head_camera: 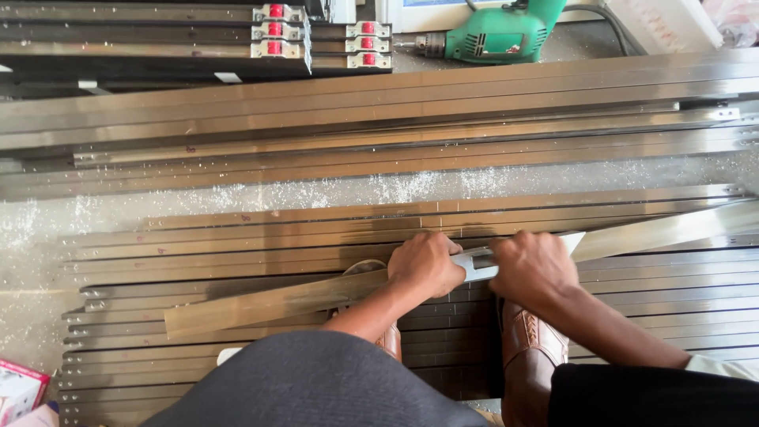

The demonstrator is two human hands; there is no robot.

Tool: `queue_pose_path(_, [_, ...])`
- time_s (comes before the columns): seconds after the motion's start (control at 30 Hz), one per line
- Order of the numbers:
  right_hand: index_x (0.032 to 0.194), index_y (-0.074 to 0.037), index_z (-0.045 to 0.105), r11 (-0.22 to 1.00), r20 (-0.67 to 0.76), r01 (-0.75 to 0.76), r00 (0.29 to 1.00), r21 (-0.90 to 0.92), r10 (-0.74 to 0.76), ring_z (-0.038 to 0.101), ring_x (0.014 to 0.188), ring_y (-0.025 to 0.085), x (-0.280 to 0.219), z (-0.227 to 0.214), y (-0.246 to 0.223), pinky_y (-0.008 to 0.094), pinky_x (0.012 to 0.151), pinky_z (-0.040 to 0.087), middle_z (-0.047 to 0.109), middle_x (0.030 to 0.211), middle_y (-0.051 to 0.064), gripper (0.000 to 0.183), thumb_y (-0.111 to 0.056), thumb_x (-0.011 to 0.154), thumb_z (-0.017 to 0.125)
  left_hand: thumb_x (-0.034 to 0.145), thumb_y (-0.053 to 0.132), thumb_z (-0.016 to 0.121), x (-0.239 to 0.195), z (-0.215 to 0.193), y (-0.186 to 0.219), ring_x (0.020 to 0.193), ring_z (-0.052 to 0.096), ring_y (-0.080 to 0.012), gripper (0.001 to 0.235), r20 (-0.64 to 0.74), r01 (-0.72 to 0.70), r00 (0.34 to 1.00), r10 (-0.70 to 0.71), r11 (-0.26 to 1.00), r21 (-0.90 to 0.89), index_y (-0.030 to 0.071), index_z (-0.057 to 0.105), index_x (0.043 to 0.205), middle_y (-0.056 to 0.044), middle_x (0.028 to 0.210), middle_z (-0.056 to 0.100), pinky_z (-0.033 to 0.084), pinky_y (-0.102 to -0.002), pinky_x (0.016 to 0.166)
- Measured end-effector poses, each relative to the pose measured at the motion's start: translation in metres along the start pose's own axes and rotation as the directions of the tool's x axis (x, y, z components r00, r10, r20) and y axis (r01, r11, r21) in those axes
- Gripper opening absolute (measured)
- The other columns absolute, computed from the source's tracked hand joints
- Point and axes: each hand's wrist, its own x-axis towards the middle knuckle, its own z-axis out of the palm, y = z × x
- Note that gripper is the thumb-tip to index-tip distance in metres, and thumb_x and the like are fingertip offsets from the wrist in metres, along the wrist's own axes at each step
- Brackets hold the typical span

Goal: The recorder uses a plastic template to mark lines on multiple metal strips for fabrication.

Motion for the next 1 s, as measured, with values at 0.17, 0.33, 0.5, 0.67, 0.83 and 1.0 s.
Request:
queue_pose_path(0.17, [0.099, -0.013, 0.075, 0.965, 0.227, -0.105, 0.961, -0.240, 0.161, 0.069, 0.056, 0.011, -0.002, 0.014, 0.042, 0.026, 0.049, 0.052, 0.075, 0.073, 0.003, 0.016, -0.026, 0.093, 0.067, 0.072, 0.007, 0.067, 0.001, 0.002, 0.001, 0.066, 0.074, -0.0220, 0.045, -0.025, -0.022, 0.999, 0.023, 0.999, 0.049, 0.014, 0.077, 0.115, -0.010, 0.087, 0.077, 0.058, -0.034, 0.060])
queue_pose_path(0.33, [0.119, -0.013, 0.065, 0.973, 0.206, -0.095, 0.969, -0.212, 0.140, 0.070, 0.052, 0.011, -0.006, 0.013, 0.033, 0.025, 0.045, 0.052, 0.076, 0.071, 0.003, 0.024, -0.016, 0.096, 0.063, 0.075, 0.007, 0.065, 0.002, 0.003, -0.002, 0.064, 0.072, -0.0215, 0.044, 0.008, -0.007, 1.000, 0.007, 1.000, 0.017, 0.015, 0.076, 0.117, -0.009, 0.088, 0.078, 0.058, -0.036, 0.056])
queue_pose_path(0.5, [0.131, -0.009, 0.055, 0.975, 0.127, -0.024, 0.990, -0.222, 0.054, 0.066, 0.051, 0.016, -0.009, 0.018, 0.019, 0.029, 0.043, 0.052, 0.072, 0.067, 0.006, 0.045, -0.022, 0.090, 0.067, 0.077, 0.013, 0.068, -0.005, -0.005, 0.003, 0.066, 0.071, -0.0204, 0.038, -0.004, -0.016, 1.000, 0.016, 0.998, 0.060, 0.016, 0.078, 0.113, -0.008, 0.089, 0.078, 0.057, -0.035, 0.058])
queue_pose_path(0.67, [0.105, -0.009, 0.064, 0.982, -0.180, 0.175, 0.971, 0.077, -0.159, 0.066, 0.051, 0.023, -0.003, 0.051, 0.011, 0.038, 0.047, 0.054, 0.070, 0.064, 0.011, 0.017, -0.012, 0.088, 0.064, 0.079, 0.023, 0.068, -0.020, -0.025, 0.019, 0.085, 0.073, -0.0264, 0.032, 0.031, -0.008, 0.999, 0.007, 0.998, 0.057, 0.021, 0.083, 0.108, -0.010, 0.095, 0.078, 0.057, -0.043, 0.078])
queue_pose_path(0.83, [0.094, -0.009, 0.063, 0.940, -0.480, 0.293, 0.859, 0.175, -0.179, 0.064, 0.060, 0.022, 0.023, 0.050, 0.035, 0.035, 0.050, 0.053, 0.069, 0.076, 0.013, 0.005, -0.007, 0.093, 0.058, 0.074, 0.032, 0.077, -0.013, -0.019, 0.007, 0.102, 0.072, -0.0294, 0.052, 0.035, -0.052, 0.998, 0.050, 0.997, 0.062, 0.019, 0.073, 0.124, -0.013, 0.109, 0.075, 0.055, -0.043, 0.091])
queue_pose_path(1.0, [0.100, -0.004, 0.063, 0.990, -0.238, 0.002, 0.971, 0.144, 0.033, 0.061, 0.053, 0.018, 0.034, 0.051, 0.078, 0.030, 0.042, 0.053, 0.066, 0.083, 0.016, 0.012, -0.008, 0.097, 0.051, 0.063, 0.031, 0.088, 0.003, -0.015, -0.021, 0.112, 0.068, -0.0344, 0.082, -0.053, -0.221, 0.973, 0.223, 0.975, 0.032, 0.008, 0.062, 0.137, -0.020, 0.120, 0.071, 0.054, -0.042, 0.098])
